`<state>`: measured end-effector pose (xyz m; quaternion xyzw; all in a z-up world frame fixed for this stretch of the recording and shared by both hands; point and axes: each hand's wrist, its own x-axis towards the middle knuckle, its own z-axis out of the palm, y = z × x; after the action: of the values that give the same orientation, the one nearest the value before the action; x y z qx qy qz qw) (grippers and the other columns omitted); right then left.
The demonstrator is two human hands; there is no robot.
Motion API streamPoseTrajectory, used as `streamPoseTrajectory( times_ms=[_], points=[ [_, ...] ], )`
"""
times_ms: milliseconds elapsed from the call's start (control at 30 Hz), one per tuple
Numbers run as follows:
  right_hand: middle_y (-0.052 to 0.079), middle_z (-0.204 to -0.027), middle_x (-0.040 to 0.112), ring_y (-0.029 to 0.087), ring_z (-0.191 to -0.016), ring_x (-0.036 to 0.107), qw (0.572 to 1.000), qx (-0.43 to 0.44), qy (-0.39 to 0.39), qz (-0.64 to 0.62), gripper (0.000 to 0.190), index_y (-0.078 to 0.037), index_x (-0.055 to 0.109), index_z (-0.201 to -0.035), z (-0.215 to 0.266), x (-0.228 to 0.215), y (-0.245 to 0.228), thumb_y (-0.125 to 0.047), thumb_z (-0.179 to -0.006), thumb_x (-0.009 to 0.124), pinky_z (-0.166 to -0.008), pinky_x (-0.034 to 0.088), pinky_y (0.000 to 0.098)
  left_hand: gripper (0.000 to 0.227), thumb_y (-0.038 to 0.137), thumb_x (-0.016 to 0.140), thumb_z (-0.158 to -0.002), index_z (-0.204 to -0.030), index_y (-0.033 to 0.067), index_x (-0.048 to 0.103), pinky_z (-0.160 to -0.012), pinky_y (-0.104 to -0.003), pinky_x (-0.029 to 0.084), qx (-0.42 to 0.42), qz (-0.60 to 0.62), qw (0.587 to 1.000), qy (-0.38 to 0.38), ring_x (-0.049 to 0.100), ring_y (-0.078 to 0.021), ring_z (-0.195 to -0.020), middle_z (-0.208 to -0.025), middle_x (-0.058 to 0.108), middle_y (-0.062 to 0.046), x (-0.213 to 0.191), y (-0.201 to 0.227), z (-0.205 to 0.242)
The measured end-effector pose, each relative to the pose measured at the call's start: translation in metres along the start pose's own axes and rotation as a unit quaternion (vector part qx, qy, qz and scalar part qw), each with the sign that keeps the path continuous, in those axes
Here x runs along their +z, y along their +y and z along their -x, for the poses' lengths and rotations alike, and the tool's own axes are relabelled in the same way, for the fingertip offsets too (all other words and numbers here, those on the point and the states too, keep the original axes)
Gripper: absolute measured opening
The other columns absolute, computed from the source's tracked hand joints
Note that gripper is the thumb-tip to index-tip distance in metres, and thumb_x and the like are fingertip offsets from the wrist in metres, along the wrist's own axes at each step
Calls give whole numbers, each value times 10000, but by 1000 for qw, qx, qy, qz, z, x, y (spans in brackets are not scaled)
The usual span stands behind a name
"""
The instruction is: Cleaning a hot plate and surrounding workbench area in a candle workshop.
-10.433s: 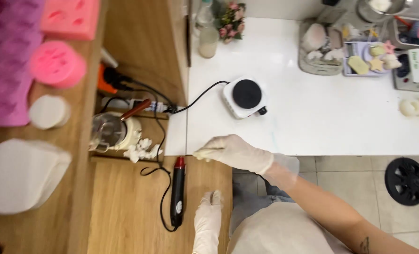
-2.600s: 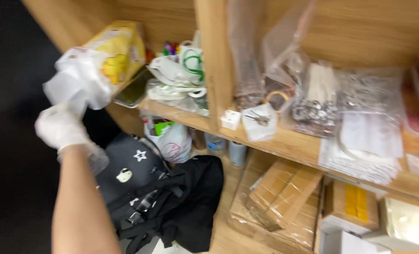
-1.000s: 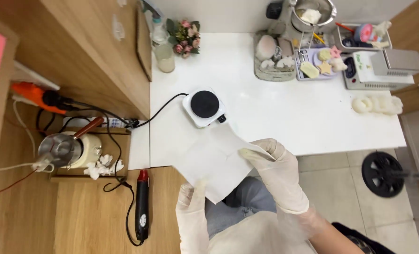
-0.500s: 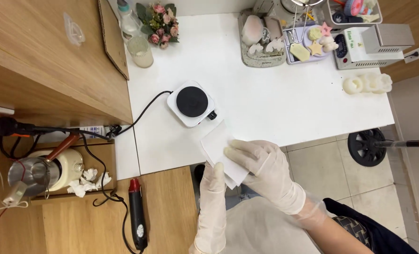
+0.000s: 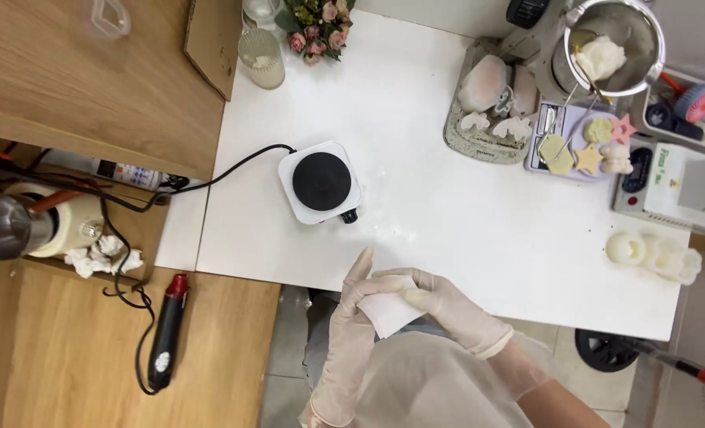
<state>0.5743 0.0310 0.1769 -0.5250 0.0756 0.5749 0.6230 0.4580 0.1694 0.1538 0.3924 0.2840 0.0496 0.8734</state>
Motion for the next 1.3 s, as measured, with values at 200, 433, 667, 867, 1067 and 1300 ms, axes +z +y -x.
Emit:
streamPoseTrajectory(
  times_ms=[200, 433, 667, 867, 1067, 1300],
  points=[
    [120, -1222, 673, 195, -1128, 638, 997, 53, 20, 58, 639, -2, 595, -1379, -41, -48, -29, -205, -806, 792, -1031, 488, 350, 292, -83, 611, -880, -968, 128, 793, -1038, -321, 537, 12, 19, 994, 107, 561, -208, -1335, -1598, 407, -18, 33, -49, -42],
    [29, -1378, 616, 134, -1239, 597, 993, -3, -29, 118, 559, -25, 622, -1284, -69, -73, -34, -166, -776, 810, -1080, 448, 348, 279, -98, 617, -891, -1005, 101, 776, -1034, -329, 528, 2, 77, 982, 170, 573, -208, -1320, -1562, 467, -69, 43, -68, -55],
    [71, -1026, 733, 137, -939, 657, 975, 112, -4, 191, 435, -52, 727, -1202, -100, -83, -19, -222, -811, 815, -912, 518, 317, 247, -36, 620, -910, -1095, 70, 743, -1018, -339, 568, 8, 68, 979, 192, 604, -205, -1259, -1499, 469, -8, 24, -62, -55],
    [57, -1125, 747, 162, -987, 673, 857, -244, 208, 404, 204, -107, 749, -1093, -157, -75, -33, -157, -898, 782, -871, 588, 288, 323, 126, 590, -985, -1293, 85, 682, -1098, -276, 446, -114, 69, 942, 309, 599, -150, -1246, -1323, 669, -57, -5, -47, -43],
    [72, -1195, 764, 261, -1082, 719, 597, -445, 203, 636, 197, -107, 786, -1062, -193, -50, -7, -79, -868, 806, -888, 600, 330, 305, 176, 581, -988, -1253, 70, 691, -1150, -288, 398, -109, 6, 921, 375, 588, -130, -1286, -1286, 696, -20, -46, -59, -31],
    [87, -1222, 738, 301, -1132, 680, 549, -438, 157, 695, 351, -88, 767, -1176, -188, -43, 12, -58, -826, 778, -940, 569, 381, 283, 165, 593, -982, -1224, 71, 706, -1155, -295, 404, -95, 36, 919, 381, 599, -132, -1280, -1273, 707, -32, -48, -66, -19]
  ],
)
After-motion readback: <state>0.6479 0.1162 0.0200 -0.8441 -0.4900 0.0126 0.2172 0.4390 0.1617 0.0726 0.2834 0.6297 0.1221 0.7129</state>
